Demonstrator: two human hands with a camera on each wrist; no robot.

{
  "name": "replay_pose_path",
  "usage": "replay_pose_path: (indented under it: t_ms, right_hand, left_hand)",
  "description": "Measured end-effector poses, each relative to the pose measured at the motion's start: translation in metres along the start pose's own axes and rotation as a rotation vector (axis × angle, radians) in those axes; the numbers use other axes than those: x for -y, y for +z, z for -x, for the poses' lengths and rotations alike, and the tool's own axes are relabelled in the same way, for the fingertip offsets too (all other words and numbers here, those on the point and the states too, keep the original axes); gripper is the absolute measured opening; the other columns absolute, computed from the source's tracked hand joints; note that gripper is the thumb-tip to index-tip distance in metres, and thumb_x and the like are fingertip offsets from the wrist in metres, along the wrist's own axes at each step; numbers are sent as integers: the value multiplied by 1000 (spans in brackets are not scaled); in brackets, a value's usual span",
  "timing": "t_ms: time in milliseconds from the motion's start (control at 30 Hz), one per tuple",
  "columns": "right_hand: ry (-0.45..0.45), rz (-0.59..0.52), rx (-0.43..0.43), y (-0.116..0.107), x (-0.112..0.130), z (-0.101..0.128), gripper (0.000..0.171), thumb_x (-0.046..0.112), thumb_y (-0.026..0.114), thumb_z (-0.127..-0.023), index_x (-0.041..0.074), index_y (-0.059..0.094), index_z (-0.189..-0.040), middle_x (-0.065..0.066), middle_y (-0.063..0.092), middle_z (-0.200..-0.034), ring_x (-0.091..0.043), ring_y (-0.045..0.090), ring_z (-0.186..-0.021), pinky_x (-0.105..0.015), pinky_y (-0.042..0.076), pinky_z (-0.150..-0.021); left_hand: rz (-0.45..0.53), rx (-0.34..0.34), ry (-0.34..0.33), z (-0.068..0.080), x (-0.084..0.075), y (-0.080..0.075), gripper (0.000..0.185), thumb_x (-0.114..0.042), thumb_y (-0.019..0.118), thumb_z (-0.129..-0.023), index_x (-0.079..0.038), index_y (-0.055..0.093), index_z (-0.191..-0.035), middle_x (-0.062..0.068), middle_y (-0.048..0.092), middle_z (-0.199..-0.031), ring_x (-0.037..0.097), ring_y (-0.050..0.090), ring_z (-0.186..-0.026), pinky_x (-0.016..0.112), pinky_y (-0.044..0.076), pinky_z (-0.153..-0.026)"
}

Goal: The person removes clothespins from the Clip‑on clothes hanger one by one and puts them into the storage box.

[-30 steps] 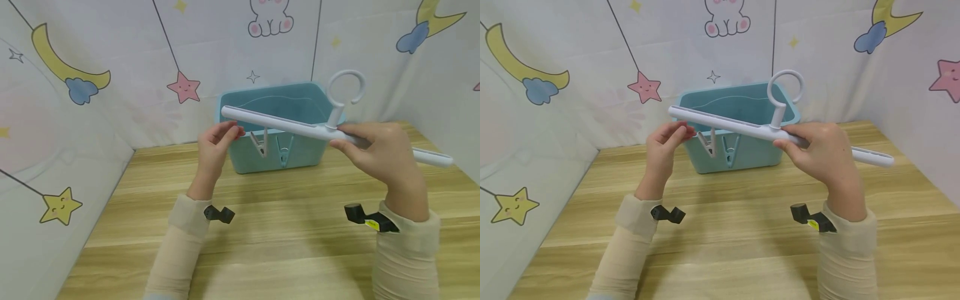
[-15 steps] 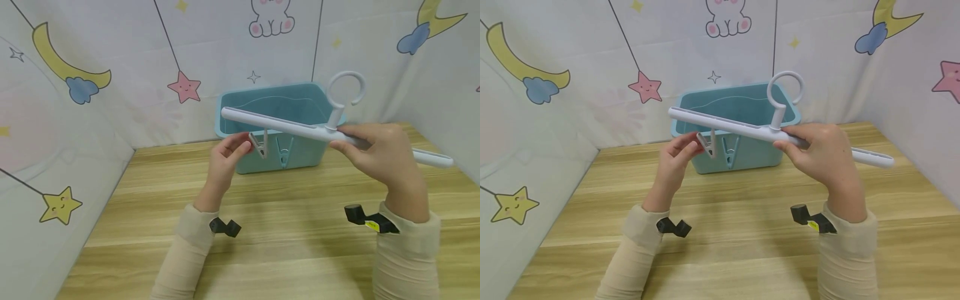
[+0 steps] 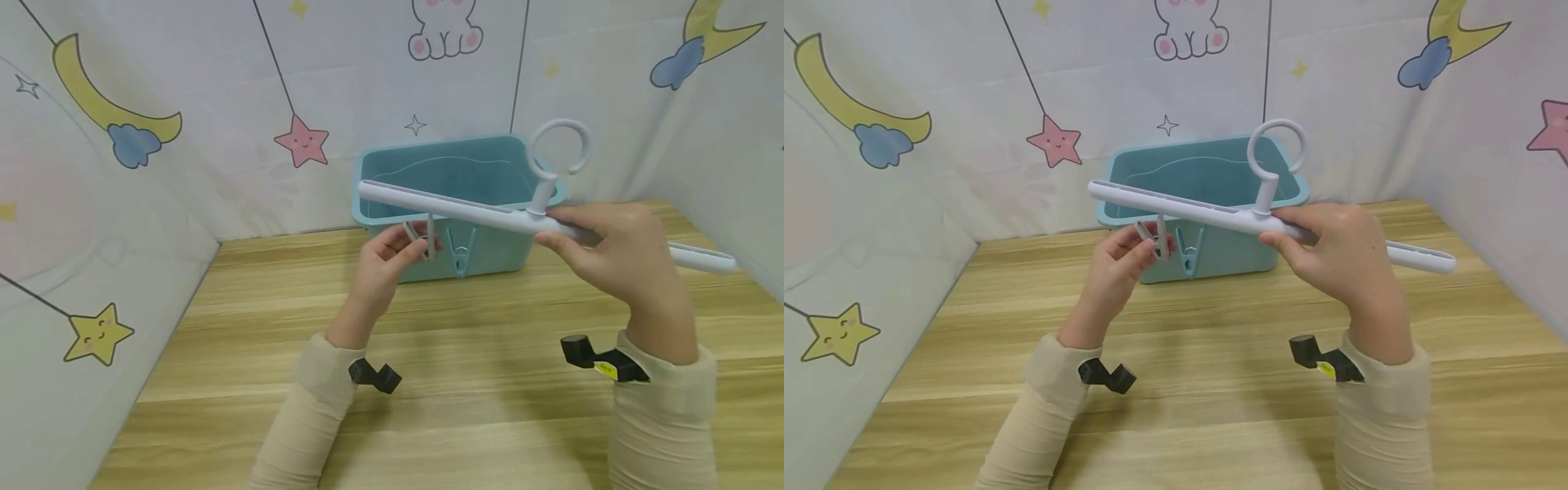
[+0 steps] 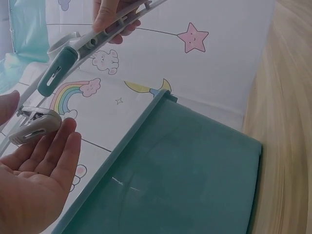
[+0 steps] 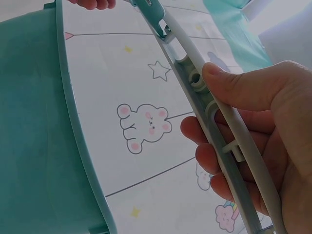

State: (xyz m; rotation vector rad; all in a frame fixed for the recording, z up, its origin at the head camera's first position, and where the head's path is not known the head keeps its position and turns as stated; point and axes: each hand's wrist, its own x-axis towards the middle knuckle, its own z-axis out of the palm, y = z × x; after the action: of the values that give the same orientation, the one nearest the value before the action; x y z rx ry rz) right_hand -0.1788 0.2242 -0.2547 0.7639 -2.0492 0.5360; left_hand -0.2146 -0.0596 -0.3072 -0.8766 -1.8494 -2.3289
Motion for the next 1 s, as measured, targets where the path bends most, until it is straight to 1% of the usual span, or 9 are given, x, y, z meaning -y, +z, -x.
replay_pose_path:
  t_ms: [67, 200, 267, 400, 467, 600, 633, 733, 1000]
  right_hand:
    - [-2, 2, 9, 0, 0, 0, 74, 66, 48, -89, -2, 76, -88, -10, 72, -73, -15, 55, -55, -19, 39, -56]
    - [3, -1, 24, 0, 1, 0, 73, 66, 48, -90, -2, 76, -90, -10, 72, -75, -17, 57, -56, -18, 39, -58]
    - [3, 0, 27, 0, 2, 0, 73, 65, 47, -90, -2, 76, -90, -11, 73, -76, -18, 58, -57, -17, 39, -59]
    - [4, -3, 31, 0, 2, 0, 73, 65, 48, -90, -2, 76, -91, -11, 73, -77, -18, 58, -57, -16, 39, -59]
    - [3, -3, 31, 1, 2, 0, 73, 65, 48, -89, -2, 76, -91, -10, 73, -76, -18, 58, -57, -16, 39, -59]
    - [2, -1, 32, 1, 2, 0, 73, 66, 47, -90, -2, 76, -90, -10, 73, -76, -18, 58, -56, -18, 39, -58]
    - [2, -2, 32, 1, 2, 0, 73, 66, 47, -89, -2, 76, -90, -10, 73, -76, -18, 58, -57, -18, 39, -58]
    - [2, -2, 33, 1, 2, 0, 73, 66, 47, -89, -2, 76, -90, -10, 73, -76, -18, 58, -57, -19, 39, -58]
    - [-7, 1, 45, 1, 3, 0, 73, 66, 47, -90, -1, 76, -91, -10, 73, -76, -18, 58, -57, -20, 39, -58]
  left_hand:
    - [14, 4, -7, 0, 0, 1, 45, -17, 63, -93, 16, 52, -122, -6, 70, -96, 11, 68, -93, 30, 49, -90]
    - [72, 7, -24, 0, 0, 1, 44, -14, 61, -93, 17, 50, -123, -4, 70, -96, 13, 69, -91, 33, 49, -93]
    - [106, 15, -31, -1, 1, 1, 52, -20, 66, -93, 18, 49, -123, -2, 70, -96, 14, 69, -89, 34, 50, -93]
    - [168, 44, -47, -2, 2, 2, 72, -36, 74, -81, 18, 49, -121, 0, 70, -93, 14, 68, -86, 32, 52, -87]
    - [200, 58, -56, -3, 3, 2, 67, -38, 75, -78, 12, 56, -116, 1, 70, -92, 14, 68, -85, 31, 53, -84]
    - [246, 70, -72, -4, 3, 2, 39, -36, 75, -77, -9, 67, -104, 2, 70, -89, 14, 68, -83, 29, 54, -81]
    - [252, 71, -75, -4, 3, 1, 36, -36, 75, -77, -12, 67, -102, 1, 69, -88, 13, 68, -82, 29, 54, -81]
    - [261, 74, -87, -5, 1, 1, 32, -36, 76, -77, -14, 69, -98, 1, 68, -85, 12, 67, -80, 28, 55, -79]
    - [280, 76, -113, -4, 1, -1, 17, -22, 68, -89, -7, 66, -97, 2, 66, -83, 12, 66, -75, 26, 55, -73]
